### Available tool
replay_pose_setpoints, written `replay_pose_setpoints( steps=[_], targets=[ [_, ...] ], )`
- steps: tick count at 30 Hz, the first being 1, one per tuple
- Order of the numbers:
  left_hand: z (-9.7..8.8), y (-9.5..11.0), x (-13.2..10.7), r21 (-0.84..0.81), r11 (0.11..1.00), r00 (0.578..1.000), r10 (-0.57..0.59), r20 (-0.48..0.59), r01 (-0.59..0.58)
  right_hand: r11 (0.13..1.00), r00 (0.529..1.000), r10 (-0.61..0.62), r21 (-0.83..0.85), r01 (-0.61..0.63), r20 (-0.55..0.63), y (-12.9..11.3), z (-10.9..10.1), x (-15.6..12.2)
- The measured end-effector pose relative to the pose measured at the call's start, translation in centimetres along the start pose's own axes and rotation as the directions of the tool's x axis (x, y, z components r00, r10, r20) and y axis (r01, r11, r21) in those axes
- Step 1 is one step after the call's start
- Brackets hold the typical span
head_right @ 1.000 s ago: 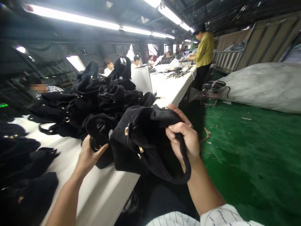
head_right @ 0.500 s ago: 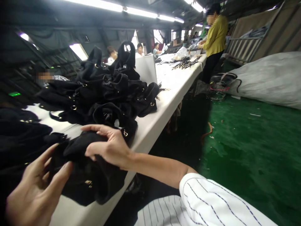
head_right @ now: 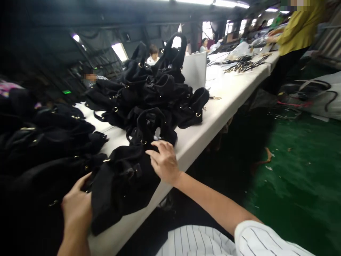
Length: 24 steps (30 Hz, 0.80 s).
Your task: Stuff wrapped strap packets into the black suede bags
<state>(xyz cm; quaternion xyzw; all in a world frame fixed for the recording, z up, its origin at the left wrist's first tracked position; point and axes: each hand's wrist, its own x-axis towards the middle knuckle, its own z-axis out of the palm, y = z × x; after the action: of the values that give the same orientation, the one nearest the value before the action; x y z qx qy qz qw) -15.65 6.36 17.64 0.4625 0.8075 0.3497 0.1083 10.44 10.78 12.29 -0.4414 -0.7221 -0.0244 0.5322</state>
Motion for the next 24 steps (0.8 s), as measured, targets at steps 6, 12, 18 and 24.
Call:
replay_pose_setpoints(
  steps=[6,12,18,24],
  targets=[
    [-0.1,2.6,-2.7,-0.145,0.894,0.855,0.342,-0.39,-0.424,0.995,0.955,-0.028,-0.084,0.055,0.295,6.7,3.2,1.4],
    [0.6,3.6,-2.3,-0.058,0.851,0.785,0.452,-0.423,-0.521,0.995,0.958,-0.081,-0.034,0.094,0.276,2.3,-0.6,3.0],
    [1.5,2.6,-0.5,-0.068,0.883,0.821,0.401,-0.406,-0.464,0.992,0.997,0.035,0.124,-0.025,-0.072,-3.1,-3.5,1.5],
    [2.9,-1.6,4.0,0.056,0.948,0.934,0.319,-0.163,-0.314,0.941,0.595,0.339,-0.246,-0.234,0.728,-3.0,-5.4,-1.5]
  ],
)
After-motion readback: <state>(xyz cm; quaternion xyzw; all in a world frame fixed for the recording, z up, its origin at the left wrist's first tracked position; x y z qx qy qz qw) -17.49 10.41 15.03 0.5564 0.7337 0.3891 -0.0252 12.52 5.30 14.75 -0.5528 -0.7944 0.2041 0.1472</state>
